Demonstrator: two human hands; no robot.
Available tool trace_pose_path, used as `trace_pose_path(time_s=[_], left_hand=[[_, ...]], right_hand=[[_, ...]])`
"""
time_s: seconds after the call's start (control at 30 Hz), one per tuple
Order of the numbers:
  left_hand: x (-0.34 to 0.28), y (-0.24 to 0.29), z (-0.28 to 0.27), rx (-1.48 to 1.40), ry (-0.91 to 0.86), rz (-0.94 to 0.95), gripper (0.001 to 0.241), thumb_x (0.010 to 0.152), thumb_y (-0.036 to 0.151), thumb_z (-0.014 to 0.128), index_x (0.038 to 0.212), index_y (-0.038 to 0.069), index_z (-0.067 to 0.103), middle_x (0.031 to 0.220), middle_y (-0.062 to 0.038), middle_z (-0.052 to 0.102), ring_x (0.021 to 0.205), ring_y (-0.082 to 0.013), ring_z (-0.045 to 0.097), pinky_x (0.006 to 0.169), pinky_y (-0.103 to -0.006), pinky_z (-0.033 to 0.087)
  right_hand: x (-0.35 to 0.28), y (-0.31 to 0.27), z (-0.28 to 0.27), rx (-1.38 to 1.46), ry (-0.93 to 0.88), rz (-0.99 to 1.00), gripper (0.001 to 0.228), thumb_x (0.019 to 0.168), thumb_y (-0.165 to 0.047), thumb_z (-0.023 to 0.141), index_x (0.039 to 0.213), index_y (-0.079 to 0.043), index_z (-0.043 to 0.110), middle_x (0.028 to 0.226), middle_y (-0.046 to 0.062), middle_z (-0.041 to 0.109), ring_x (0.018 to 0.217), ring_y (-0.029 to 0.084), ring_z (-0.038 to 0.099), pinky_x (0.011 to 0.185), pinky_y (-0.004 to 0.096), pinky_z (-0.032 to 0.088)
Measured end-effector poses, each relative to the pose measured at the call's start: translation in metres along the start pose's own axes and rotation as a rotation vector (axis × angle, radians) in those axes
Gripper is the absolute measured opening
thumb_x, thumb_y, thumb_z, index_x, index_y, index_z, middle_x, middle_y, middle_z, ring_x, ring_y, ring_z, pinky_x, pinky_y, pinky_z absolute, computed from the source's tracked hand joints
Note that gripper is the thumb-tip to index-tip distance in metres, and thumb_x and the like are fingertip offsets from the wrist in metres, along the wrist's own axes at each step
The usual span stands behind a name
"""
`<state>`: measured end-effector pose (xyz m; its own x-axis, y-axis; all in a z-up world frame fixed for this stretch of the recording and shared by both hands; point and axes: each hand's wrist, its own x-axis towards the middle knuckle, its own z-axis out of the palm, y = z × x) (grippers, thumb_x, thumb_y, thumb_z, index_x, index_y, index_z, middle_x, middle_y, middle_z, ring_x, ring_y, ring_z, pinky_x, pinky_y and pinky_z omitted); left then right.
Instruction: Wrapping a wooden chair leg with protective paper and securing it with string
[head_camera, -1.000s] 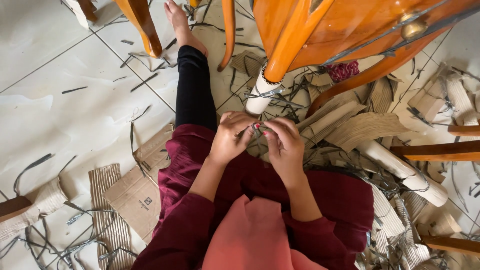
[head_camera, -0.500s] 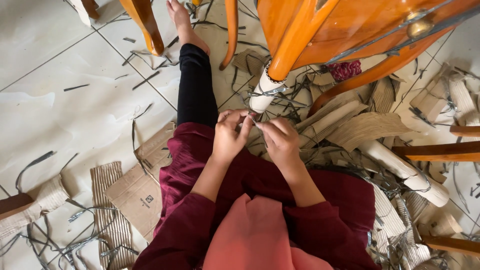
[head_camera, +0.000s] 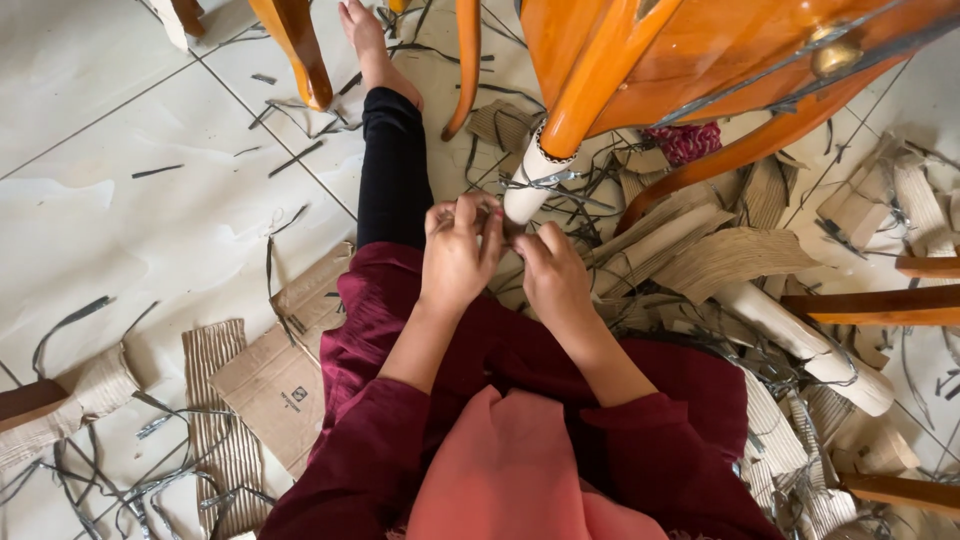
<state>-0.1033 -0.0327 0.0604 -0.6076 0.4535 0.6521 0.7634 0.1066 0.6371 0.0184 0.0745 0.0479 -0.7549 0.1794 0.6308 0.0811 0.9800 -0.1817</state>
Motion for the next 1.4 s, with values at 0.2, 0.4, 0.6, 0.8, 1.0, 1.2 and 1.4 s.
trace_pose_path(time_s=[0.2,0.4,0.6,0.8,1.0,1.2,1.4], left_hand=[[-0.010,0.004,-0.015,-0.352,-0.108,-0.319,0.027,0.091,0.012,0.064,0.114,0.008,0.053,0.099,-0.015,0.077,0.105,-0.0408,0.070,0.100,-0.0553,0.046],[-0.041,0.022,0.015,-1.162,-0.234,-1.116,0.053,0.093,0.040,0.074,0.125,-0.003,0.067,0.124,-0.035,0.065,0.127,-0.0551,0.052,0.107,-0.0633,0.042],[-0.072,0.010,0.062,-1.129,0.233,-1.089,0.009,0.092,0.010,0.079,0.097,0.004,0.080,0.089,-0.016,0.077,0.088,-0.0226,0.074,0.088,-0.0434,0.061],[-0.068,0.003,0.050,-1.139,0.436,-0.971,0.016,0.104,0.014,0.062,0.104,0.003,0.073,0.100,-0.011,0.077,0.104,-0.0187,0.072,0.102,-0.0381,0.055],[-0.076,-0.006,0.063,-1.299,0.450,-0.937,0.020,0.108,0.019,0.053,0.118,0.005,0.063,0.095,-0.008,0.075,0.097,-0.0143,0.074,0.097,-0.0339,0.059],[-0.090,0.005,0.069,-1.309,0.396,-0.673,0.048,0.108,0.010,0.053,0.154,0.005,0.042,0.090,-0.006,0.072,0.101,-0.0118,0.069,0.109,-0.0379,0.051],[-0.084,-0.013,0.078,-1.326,0.437,-0.746,0.030,0.108,0.013,0.052,0.133,-0.002,0.057,0.087,-0.008,0.072,0.101,-0.0175,0.070,0.102,-0.0351,0.055]], right_hand=[[-0.010,0.024,0.006,0.394,-0.052,0.220,0.004,0.097,-0.006,0.070,0.092,-0.006,0.068,0.080,0.010,0.054,0.069,0.036,0.061,0.057,0.042,0.048],[-0.009,0.018,0.002,0.562,-0.086,0.364,0.007,0.093,-0.007,0.076,0.098,-0.005,0.072,0.083,0.014,0.063,0.077,0.034,0.064,0.065,0.042,0.049],[-0.006,0.016,-0.001,0.557,0.033,0.323,0.007,0.090,-0.005,0.079,0.096,-0.009,0.078,0.077,0.007,0.063,0.068,0.023,0.063,0.063,0.033,0.050],[-0.013,0.012,-0.003,0.367,0.137,0.301,0.014,0.088,-0.009,0.082,0.101,-0.014,0.081,0.077,0.006,0.065,0.067,0.025,0.064,0.063,0.034,0.052],[-0.003,0.012,-0.019,0.392,0.101,0.347,0.005,0.093,-0.003,0.076,0.092,-0.008,0.075,0.079,0.008,0.065,0.066,0.025,0.069,0.059,0.034,0.057],[-0.002,0.006,-0.013,0.744,0.065,0.415,0.004,0.099,0.003,0.066,0.095,0.002,0.069,0.086,0.014,0.064,0.074,0.026,0.073,0.061,0.034,0.061],[0.002,0.008,-0.010,0.642,0.060,0.210,0.012,0.098,0.005,0.063,0.089,-0.002,0.067,0.091,0.012,0.064,0.075,0.029,0.068,0.066,0.038,0.058]])
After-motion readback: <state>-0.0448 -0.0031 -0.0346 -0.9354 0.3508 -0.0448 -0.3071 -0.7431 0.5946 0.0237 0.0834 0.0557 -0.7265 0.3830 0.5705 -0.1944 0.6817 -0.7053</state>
